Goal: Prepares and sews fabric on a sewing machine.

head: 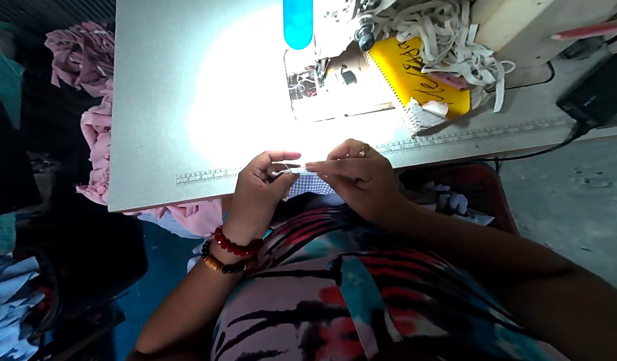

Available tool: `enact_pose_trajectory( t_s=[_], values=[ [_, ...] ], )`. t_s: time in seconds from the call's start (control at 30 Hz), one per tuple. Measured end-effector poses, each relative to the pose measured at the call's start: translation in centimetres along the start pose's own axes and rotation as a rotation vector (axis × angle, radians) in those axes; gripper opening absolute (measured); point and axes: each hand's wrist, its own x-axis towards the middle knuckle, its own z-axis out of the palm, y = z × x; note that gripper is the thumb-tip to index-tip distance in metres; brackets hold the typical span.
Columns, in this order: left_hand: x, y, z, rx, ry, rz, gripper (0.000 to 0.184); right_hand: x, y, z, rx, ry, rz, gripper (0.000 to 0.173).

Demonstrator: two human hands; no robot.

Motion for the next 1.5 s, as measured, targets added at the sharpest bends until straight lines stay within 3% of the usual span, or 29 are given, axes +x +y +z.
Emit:
enact_pose_trajectory(
  t_s=[0.23, 0.47, 0.77, 1.0, 1.07, 1.17, 1.23, 1.37, 1.5],
  values=[
    [-0.3, 0.7, 0.0, -0.253, -0.062, -0.095, 0.036, -0.6, 1.0, -0.9, -0.065, -0.127, -0.216, 0.031],
    [-0.4, 0.3, 0.1, -0.406, -0.106, -0.119, 0.038, 0.4, 1.0, -2.0, -0.211, -0.212, -0.38, 0.029],
    [-0.7, 0.1, -0.4, -0.539, -0.163, -0.168, 0.047, 1.2, 0.5, -2.5, -0.268, -0.244, -0.452, 0.029],
    [-1.0, 0.8, 0.3, -0.342, -0.049, -0.144, 0.024, 1.5, 0.1, -2.6, -0.376, -0.302, -0.524, 0.029],
    [-0.9, 0.4, 0.1, -0.165, -0.04, -0.04, 0.023, 1.4, 0.0, -2.4, -0.315, -0.279, -0.457, 0.029],
    [-0.9, -0.3, 0.1, 0.107, -0.012, 0.219, 0.023, 0.9, -0.1, -1.8, -0.044, -0.194, -0.13, 0.026],
    [-0.8, -0.3, 0.3, 0.15, -0.01, 0.301, 0.023, 0.8, -0.4, -1.4, 0.031, -0.169, 0.019, 0.026],
    [-0.7, -0.1, 0.4, 0.038, -0.045, 0.168, 0.025, 0.9, -0.9, -1.0, 0.079, -0.099, 0.104, 0.009],
    [-0.6, -0.4, 0.8, -0.076, -0.11, 0.076, 0.036, 1.7, -2.0, -1.6, 0.266, -0.146, 0.421, 0.008]
  ],
)
